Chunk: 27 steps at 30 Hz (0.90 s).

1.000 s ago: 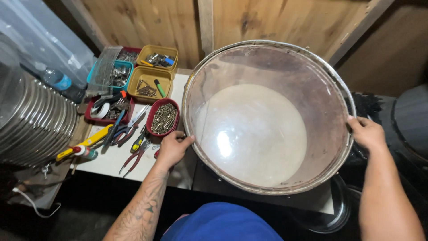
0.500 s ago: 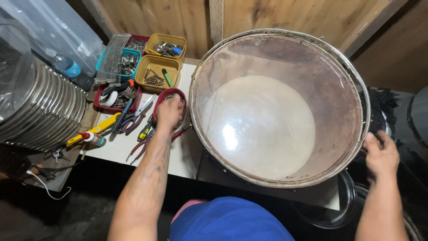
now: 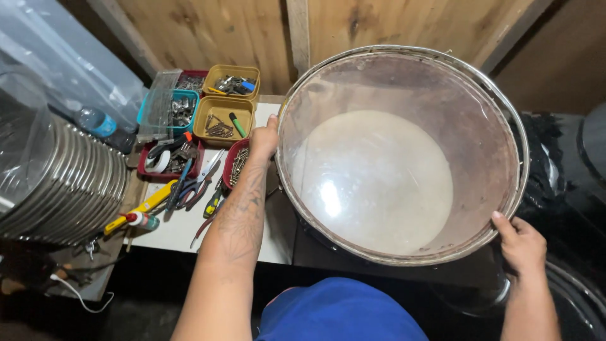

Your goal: Disassemble a drum by cutting the head and prying off the metal rim

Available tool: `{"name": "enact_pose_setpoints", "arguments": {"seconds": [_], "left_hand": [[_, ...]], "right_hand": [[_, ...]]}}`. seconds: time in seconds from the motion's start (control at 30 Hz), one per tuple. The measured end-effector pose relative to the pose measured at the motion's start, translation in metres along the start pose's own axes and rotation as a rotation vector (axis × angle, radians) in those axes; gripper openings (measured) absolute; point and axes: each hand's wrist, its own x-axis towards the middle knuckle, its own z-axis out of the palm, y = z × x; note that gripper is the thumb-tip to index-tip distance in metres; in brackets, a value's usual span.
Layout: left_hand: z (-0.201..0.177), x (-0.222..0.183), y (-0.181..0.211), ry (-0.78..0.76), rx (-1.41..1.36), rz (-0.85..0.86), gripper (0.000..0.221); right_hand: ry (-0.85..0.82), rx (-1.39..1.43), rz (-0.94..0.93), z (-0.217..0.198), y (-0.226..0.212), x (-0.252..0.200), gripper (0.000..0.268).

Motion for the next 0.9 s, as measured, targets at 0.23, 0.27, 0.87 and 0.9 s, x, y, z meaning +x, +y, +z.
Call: {"name": "enact_pose_setpoints", "arguments": {"seconds": [0.23, 0.27, 0.87, 0.9], "left_hand": [[0.01, 0.022, -0.011, -0.072, 0.248, 0.1, 0.087], [0.013, 0.028, -0.014, -0.072, 0.248, 0.117, 0.087], [0.009, 0.04, -0.017, -0.083, 0.267, 0.131, 0.085], [0.008, 0.043, -0.018, -0.062, 0.223, 0.108, 0.084]], "right_hand": [[0.044, 0.03, 0.015, 0.006, -0.001, -0.006, 0.045], [0.066, 0.166, 0.044, 0.008, -0.008, -0.011, 0.04], [0.083, 0.074, 0.016, 0.007, 0.016, 0.006, 0.047], [0.076, -0.013, -0.008, 0.003, 0.022, 0.013, 0.046]]}}
